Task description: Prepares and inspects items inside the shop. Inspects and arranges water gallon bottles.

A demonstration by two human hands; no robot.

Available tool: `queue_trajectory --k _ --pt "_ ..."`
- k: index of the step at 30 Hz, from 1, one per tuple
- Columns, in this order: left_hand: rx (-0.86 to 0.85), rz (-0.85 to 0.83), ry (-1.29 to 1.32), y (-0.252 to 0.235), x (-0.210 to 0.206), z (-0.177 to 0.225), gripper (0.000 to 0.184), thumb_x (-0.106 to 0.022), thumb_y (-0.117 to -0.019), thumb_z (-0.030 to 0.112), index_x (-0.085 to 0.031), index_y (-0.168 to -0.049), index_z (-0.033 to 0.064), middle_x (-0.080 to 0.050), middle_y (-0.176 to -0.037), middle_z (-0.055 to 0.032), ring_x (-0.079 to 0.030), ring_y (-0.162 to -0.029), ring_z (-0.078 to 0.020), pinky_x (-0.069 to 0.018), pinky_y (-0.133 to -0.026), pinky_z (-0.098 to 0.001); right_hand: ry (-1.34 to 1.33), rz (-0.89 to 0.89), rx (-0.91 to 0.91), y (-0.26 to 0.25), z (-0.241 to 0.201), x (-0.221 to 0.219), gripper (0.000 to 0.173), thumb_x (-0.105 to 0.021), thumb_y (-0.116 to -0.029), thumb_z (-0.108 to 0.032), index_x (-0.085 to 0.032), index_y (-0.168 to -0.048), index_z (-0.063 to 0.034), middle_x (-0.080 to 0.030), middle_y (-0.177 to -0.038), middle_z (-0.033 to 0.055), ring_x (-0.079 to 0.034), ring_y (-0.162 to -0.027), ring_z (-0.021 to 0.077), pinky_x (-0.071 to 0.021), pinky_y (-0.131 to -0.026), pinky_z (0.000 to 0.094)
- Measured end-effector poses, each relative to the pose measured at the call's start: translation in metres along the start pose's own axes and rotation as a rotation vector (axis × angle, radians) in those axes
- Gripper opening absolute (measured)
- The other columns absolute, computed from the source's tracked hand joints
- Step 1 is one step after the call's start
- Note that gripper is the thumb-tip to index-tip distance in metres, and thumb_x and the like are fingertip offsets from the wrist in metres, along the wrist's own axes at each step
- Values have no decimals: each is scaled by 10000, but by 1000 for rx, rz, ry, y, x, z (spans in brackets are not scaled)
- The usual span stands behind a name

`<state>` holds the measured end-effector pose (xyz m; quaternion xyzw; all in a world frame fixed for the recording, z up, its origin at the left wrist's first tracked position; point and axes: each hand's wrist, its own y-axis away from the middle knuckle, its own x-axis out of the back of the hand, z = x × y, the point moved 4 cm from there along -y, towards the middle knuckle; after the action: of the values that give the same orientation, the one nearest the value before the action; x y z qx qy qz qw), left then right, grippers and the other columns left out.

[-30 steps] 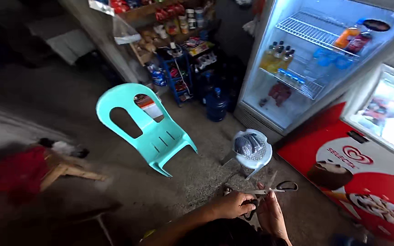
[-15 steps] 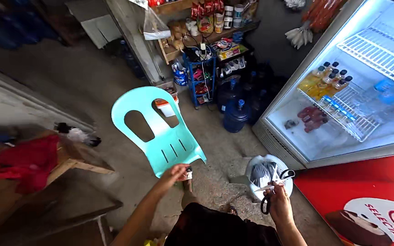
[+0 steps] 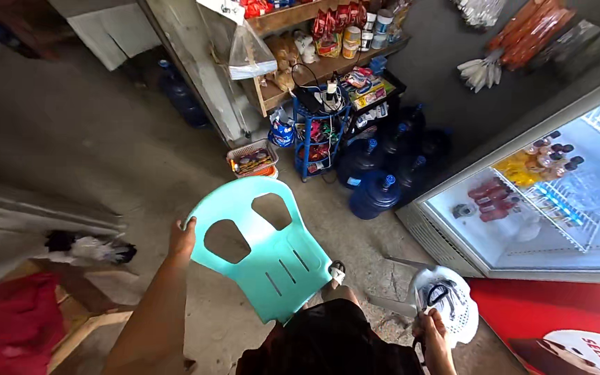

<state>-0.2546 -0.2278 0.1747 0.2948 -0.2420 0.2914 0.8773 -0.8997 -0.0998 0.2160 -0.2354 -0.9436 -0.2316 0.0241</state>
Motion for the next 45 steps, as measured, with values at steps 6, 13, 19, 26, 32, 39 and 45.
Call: queue_trajectory --k 6,13,19,26,32,39,45 --pt "-17 86 -52 -46 35 -21 579 -358 -1123 354 -414 -1492 -88 -383 -1546 -338 -334 -1483 -432 -233 -1215 -555 4 25 -134 -14 16 -27 147 -414 -1023 -32 -504 -912 -65 -559 -577 -33 -511 -423 34 -477 -428 197" --pt "-326 241 -243 -24 10 31 557 -481 -1049 244 -436 -1435 -156 -324 -1517 -434 -271 -1452 -578 -210 -1210 -607 -21 70 -171 -55 -1 -44 146 -452 -1057 -85 -514 -928 -54 -550 -593 -20 -525 -444 50 -497 -452 212" --pt "-394 -255 -207 -2 -149 55 538 -591 -1000 104 -426 -1449 -144 -419 -1465 -408 -451 -1350 -538 -399 -1112 -589 -60 79 -184 -120 -11 -56 127 -491 -1062 -88 -514 -948 -37 -532 -591 -12 -502 -429 50 -488 -436 213" --pt "-279 -1000 -287 54 -311 162 375 -527 -1045 85 -539 -1387 -67 -589 -1384 -254 -633 -1223 -331 -491 -1071 -444 -61 45 -269 -221 -41 -64 128 -500 -1068 -109 -531 -1008 0 -582 -692 33 -515 -459 75 -497 -457 235" --pt "-335 -1163 -422 80 -396 220 363 -532 -1048 114 -562 -1368 -55 -621 -1338 -238 -656 -1181 -301 -502 -1057 -413 -21 32 -324 -304 -65 -64 130 -478 -1066 -92 -536 -1010 10 -573 -705 47 -496 -450 80 -480 -449 237" --pt "-146 -1722 -418 86 -473 215 434 -438 -1096 257 -548 -1391 -43 -610 -1345 -226 -613 -1222 -286 -471 -1063 -439 75 -59 -349 -378 -71 -93 133 -494 -1059 -80 -554 -1104 30 -591 -845 83 -552 -582 104 -513 -564 274" --pt "64 -2060 -650 64 -508 239 590 -365 -1091 476 -556 -1443 44 -537 -1490 -158 -475 -1414 -228 -299 -1217 -458 242 -86 -416 -434 -56 -122 198 -530 -1045 -115 -608 -1115 53 -606 -845 95 -564 -654 125 -508 -641 321"
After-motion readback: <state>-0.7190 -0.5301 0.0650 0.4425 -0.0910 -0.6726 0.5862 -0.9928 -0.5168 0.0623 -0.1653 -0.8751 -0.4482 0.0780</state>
